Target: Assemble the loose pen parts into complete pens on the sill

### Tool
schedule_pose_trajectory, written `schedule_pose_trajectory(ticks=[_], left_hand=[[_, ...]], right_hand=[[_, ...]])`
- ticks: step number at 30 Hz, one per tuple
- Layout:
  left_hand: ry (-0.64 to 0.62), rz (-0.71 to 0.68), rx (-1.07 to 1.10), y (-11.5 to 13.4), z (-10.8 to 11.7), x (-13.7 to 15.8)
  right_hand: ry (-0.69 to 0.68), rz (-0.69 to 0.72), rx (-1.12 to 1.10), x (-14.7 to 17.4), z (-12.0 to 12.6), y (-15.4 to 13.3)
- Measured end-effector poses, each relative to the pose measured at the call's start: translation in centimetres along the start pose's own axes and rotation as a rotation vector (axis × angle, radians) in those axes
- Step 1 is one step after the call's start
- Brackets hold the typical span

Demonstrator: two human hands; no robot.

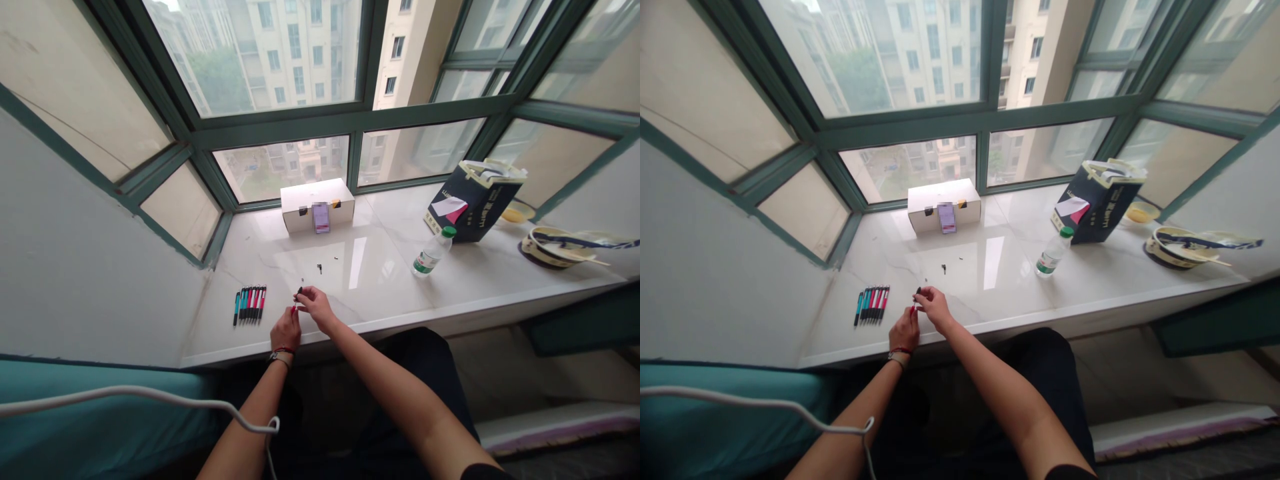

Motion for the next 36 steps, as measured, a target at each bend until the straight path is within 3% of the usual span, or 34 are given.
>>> schedule_pose_trajectory(ticks=[6, 19, 27, 32, 36], left_hand=[[-0.008, 0.0, -0.027, -0.3, -0.4, 0.0], [0.013, 0.01, -0.028, -0.7, -1.1, -0.1], [0.017, 0.023, -0.01, -0.8, -1.2, -0.1], [0.017, 0.018, 0.018, -0.7, -1.0, -0.1], [-0.005, 0.015, 0.01, -0.7, -1.0, -0.2]], right_hand=[[-0.028, 0.023, 0.033, 0.2, 0.0, 2.0], [-0.072, 0.079, 0.096, -0.5, 0.1, 3.3], [0.027, 0.156, 0.186, -0.8, 0.2, 2.9], [-0.031, 0.142, 0.198, -1.2, -0.2, 3.2], [0.093, 0.156, 0.276, -1.3, -0.1, 3.7]])
Point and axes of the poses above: each hand's wrist, its own x-axis away from the middle knuckle, its own z-axis out of the back of the hand, y = z × x, the point moved 2 cm from there along -x, towards the middle knuckle, and after that the axes turned 13 degrees about y, right-handed, at the moved point
